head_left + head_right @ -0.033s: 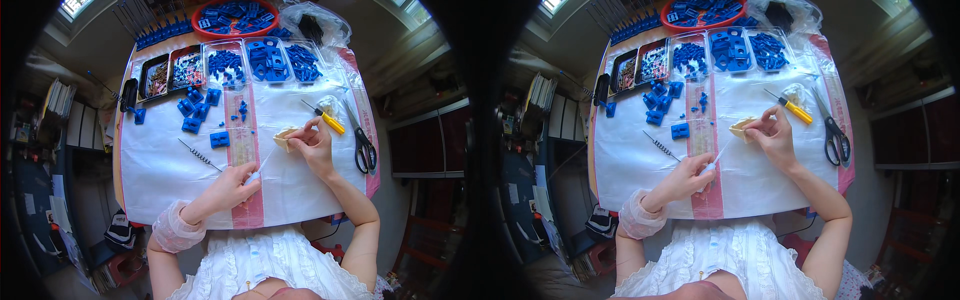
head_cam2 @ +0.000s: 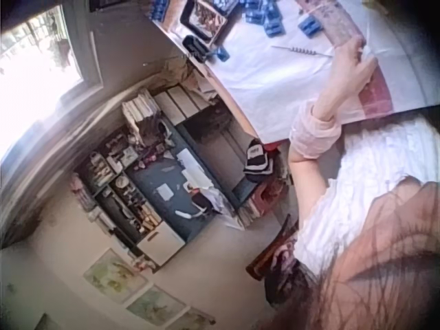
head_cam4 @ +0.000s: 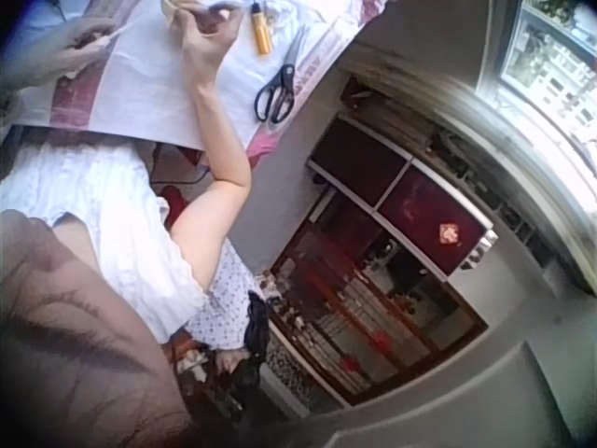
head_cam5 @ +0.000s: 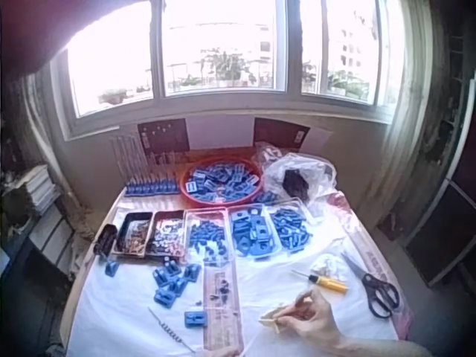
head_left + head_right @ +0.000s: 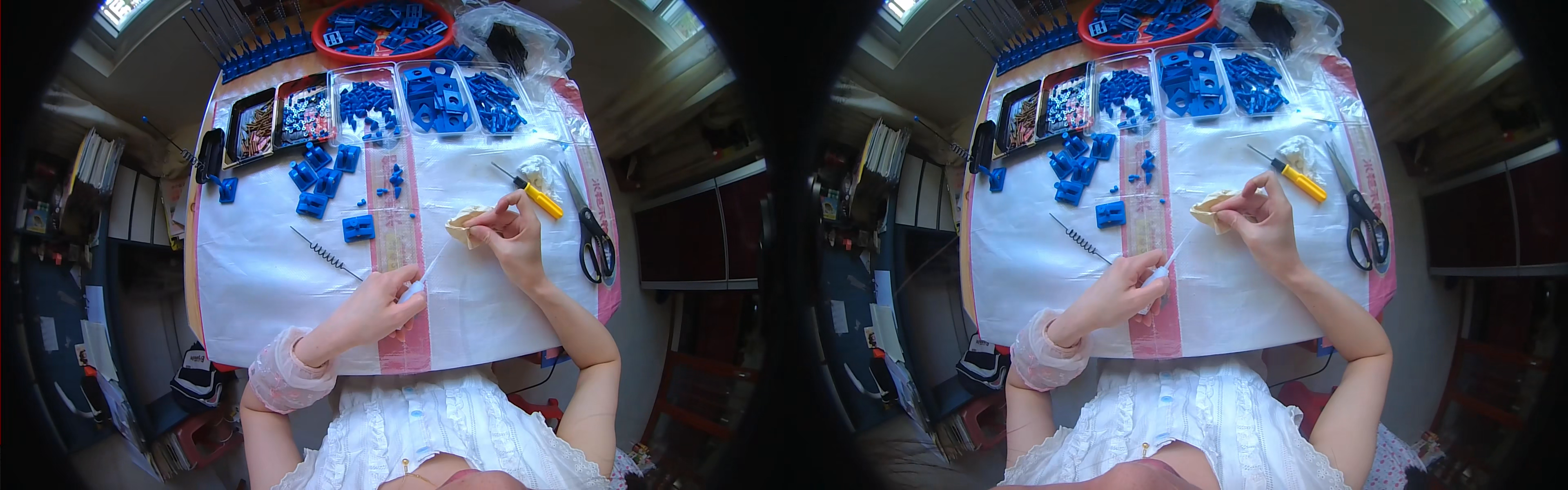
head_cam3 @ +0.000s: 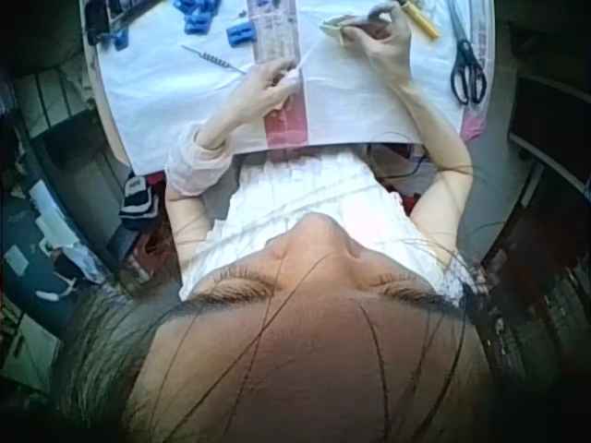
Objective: Assembling electronic light components by gluing parts and attaching a spring-wire element.
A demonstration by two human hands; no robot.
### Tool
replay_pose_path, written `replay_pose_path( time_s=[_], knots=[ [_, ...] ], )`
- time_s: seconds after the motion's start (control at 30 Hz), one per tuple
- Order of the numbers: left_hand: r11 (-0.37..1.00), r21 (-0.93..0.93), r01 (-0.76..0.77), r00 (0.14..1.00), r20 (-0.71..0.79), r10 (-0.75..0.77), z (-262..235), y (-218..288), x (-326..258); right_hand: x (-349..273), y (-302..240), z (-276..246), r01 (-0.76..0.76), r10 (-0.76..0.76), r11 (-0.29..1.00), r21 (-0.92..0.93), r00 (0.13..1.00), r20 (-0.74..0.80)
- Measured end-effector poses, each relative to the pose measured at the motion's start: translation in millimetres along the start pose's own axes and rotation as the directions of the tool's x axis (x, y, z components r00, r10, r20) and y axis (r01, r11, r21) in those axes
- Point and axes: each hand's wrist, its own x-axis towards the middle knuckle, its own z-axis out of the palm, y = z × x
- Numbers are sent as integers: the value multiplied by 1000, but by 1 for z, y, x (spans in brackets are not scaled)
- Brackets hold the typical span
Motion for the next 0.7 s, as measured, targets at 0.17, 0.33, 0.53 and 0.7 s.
replay_pose_path(
  time_s=[0.17, 0.33, 0.53, 0.7],
  knots=[
    [1000, 17, -12, 1000, 0, 12, 0, -1, 0, 0, -2, 0, -36, 36, 999, -3, 999, 35],
    [1000, 14, -12, 1000, 1, 12, 0, 0, 0, 0, 0, 0, 5, -2, 998, -57, 999, 49],
    [1000, 31, -4, 1000, -3, 4, 0, 0, 0, -1, 2, 0, 13, -10, 997, -73, 999, 39],
    [999, 29, -18, 1000, 2, 18, 0, 0, 0, -3, 8, 0, 60, -57, 994, -91, 998, 31]
  ],
)
